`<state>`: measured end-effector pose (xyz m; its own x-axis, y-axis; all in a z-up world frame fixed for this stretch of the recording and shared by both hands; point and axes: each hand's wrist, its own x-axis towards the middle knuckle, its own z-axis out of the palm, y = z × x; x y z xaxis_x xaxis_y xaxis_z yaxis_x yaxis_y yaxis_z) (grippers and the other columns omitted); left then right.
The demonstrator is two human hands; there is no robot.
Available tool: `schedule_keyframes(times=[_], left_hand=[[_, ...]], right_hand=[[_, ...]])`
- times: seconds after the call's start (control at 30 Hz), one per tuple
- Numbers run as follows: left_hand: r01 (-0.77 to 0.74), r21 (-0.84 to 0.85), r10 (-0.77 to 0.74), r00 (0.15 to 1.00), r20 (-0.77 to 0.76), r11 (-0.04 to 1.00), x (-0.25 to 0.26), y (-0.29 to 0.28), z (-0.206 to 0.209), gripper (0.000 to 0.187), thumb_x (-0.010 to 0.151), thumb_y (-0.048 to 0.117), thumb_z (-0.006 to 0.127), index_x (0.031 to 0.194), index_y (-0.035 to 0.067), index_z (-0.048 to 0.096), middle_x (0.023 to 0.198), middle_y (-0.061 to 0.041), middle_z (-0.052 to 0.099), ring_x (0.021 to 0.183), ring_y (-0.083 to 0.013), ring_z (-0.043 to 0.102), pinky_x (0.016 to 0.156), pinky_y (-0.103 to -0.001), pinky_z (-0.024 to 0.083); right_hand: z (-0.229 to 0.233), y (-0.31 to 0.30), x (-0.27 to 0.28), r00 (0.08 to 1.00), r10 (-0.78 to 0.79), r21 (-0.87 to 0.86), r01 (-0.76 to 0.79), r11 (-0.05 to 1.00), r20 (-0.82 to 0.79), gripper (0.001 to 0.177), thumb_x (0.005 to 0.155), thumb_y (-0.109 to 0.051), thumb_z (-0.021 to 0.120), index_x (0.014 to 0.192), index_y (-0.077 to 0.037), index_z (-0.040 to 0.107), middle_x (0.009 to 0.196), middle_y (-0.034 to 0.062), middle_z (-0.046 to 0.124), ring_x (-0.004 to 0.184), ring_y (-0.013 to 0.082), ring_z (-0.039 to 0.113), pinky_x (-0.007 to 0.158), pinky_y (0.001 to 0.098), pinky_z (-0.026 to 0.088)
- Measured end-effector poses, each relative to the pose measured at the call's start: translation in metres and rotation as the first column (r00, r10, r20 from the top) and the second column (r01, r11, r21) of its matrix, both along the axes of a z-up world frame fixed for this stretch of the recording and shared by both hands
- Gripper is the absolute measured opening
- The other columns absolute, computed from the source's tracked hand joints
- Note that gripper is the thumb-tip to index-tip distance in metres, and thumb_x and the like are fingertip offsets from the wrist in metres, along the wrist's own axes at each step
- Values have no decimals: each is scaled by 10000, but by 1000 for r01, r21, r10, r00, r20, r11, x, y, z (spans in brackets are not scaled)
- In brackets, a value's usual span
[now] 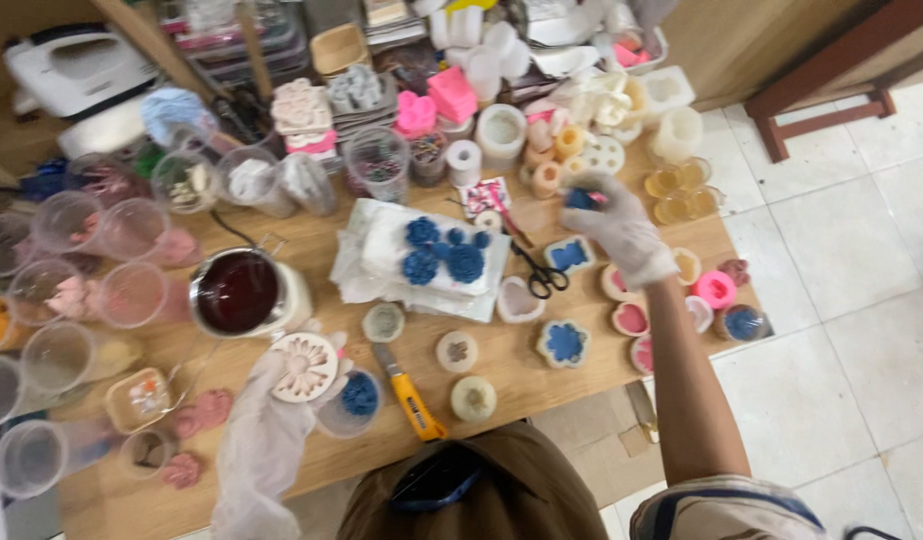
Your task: The person heats a small pot of dark red wax with a heat tool, stirs it, and pours the wax into silicone molds on a workbench filled with candle-making supplies.
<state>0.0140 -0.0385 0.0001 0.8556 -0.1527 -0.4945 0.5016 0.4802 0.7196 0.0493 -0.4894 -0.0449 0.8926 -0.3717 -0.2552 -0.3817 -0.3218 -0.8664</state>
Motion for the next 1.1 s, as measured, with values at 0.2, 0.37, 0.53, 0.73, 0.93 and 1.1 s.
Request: schedule_keyframes(times=[0.2, 0.37, 0.53, 0.73, 0.93, 1.1], left_hand=[[7, 107, 5, 993, -115, 994, -1, -52, -2, 522, 1013, 274, 459, 1409, -64, 490, 1409, -150, 624, 1227, -362, 626, 1017, -515, 524], [35, 120, -18, 991, -134, 992, -12, -105, 9, 528, 1007, 285, 467, 1418, -43, 521, 1345, -260, 639, 1151, -393, 650, 995, -491, 511], [-20, 154, 34, 996, -84, 988, -30, -143, 23, 509, 1017, 293, 445, 1379, -59, 507, 1383, -229, 616, 1222, -383, 623, 1054, -552, 480], [-76, 218, 95, 993, -77, 973, -49, -158, 29, 459, 1027, 282, 424, 1330, -53, 506, 1355, -252, 624, 1235, -419, 614, 1058, -578, 484], [-195, 162, 209, 975, -74, 967, -57, -155, 31, 386, 1029, 263, 424, 1294, -8, 497, 1336, -234, 609, 1252, -390, 608, 1053, -565, 484], [-229, 105, 239, 966, -96, 968, -66, -135, 30, 387, 1026, 276, 435, 1302, 27, 541, 1310, -285, 622, 1182, -418, 625, 1032, -560, 495]], right_hand=[[-88, -166, -91, 952, -299, 24, 301, 953, -65, 482, 811, -198, 783, 1244, -30, 652, 1109, 69, 692, 960, 144, 641, 825, 297, 526], [-136, -233, -96, 892, -390, -168, 358, 918, -230, 470, 763, -192, 812, 1178, -14, 685, 1030, 137, 729, 885, 210, 670, 781, 359, 554], [-167, -244, -66, 862, -266, -525, 0, 851, -432, 472, 708, -281, 850, 1119, -69, 752, 1106, 204, 734, 1001, 359, 710, 852, 430, 566], [-181, -239, -64, 873, -254, -587, -44, 809, -416, 531, 770, -437, 847, 1139, -70, 745, 1174, 221, 706, 1089, 383, 674, 932, 450, 533], [-160, -202, -71, 954, -261, -754, 62, 654, -148, 450, 851, -366, 818, 1193, -81, 754, 1148, 293, 666, 1089, 446, 617, 954, 494, 494], [-90, -31, -27, 925, 234, -457, -76, 886, 300, 590, 903, -314, 805, 1415, -72, 641, 1297, 173, 656, 1191, 344, 593, 1030, 458, 467]])
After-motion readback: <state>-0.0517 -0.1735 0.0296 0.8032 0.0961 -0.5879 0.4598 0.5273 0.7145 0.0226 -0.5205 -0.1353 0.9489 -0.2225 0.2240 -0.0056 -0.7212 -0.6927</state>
